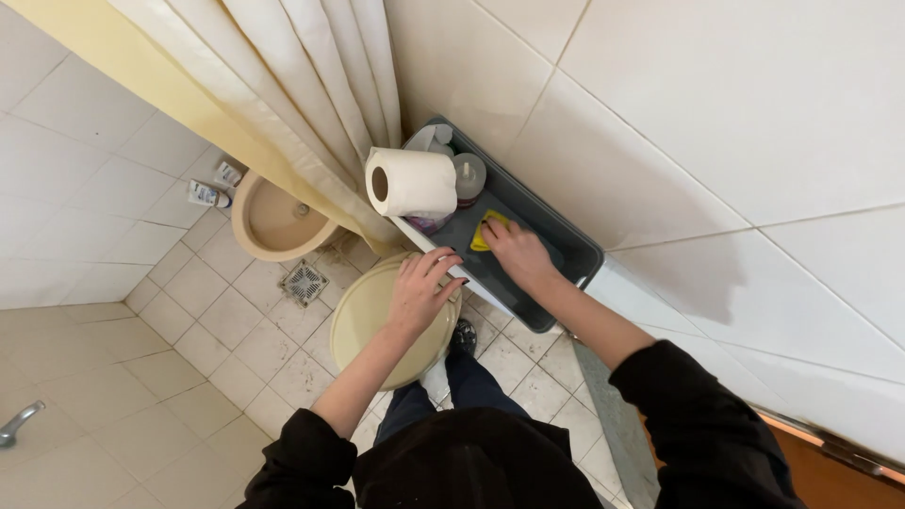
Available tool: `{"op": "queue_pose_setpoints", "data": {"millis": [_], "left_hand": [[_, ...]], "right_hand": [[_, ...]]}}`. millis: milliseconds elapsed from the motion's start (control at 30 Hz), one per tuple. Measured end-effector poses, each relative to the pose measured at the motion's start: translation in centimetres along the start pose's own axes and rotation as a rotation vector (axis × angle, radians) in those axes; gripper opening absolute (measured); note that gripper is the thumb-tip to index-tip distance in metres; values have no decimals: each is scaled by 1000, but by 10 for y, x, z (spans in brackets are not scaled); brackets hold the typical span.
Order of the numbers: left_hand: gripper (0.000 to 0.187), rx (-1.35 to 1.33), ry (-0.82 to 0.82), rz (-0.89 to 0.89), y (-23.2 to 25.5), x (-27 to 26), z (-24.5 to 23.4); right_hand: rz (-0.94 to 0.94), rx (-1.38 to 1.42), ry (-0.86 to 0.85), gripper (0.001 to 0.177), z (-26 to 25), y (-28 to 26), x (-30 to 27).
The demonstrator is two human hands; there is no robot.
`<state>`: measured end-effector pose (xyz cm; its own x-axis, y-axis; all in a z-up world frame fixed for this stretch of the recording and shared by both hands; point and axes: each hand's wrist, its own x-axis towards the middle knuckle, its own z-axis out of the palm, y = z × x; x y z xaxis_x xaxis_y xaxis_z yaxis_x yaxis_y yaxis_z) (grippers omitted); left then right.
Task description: Cleaning a plastic organizer bin and rearranging toiletries and bathroom supplies inside it.
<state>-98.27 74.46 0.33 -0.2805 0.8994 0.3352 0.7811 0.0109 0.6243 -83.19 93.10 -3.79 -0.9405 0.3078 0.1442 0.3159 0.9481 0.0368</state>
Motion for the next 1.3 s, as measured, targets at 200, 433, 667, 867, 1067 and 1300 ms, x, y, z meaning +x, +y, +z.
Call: {"op": "queue_pose_setpoints", "data": {"millis": [200,433,667,867,1067,1300], "left_hand": [[35,-46,46,74,-10,6,-1],[41,-50,70,80,-12,12,9],[38,49,80,97,-10,18,6],[39,64,58,72,-10,13,10],[39,71,117,125,-17,7,21],[40,132,120,158,-17,3,14]], "right_hand": [[-64,-292,-63,34,51,13,26],[145,-217,-227,31,103,-1,27],[304,-207,-285,45,84,-2,6],[378,-139,-511,42,51,13,-57],[338,-96,-377,42,12,8,-11],[344,159,-110,50,40,4,19]]}}
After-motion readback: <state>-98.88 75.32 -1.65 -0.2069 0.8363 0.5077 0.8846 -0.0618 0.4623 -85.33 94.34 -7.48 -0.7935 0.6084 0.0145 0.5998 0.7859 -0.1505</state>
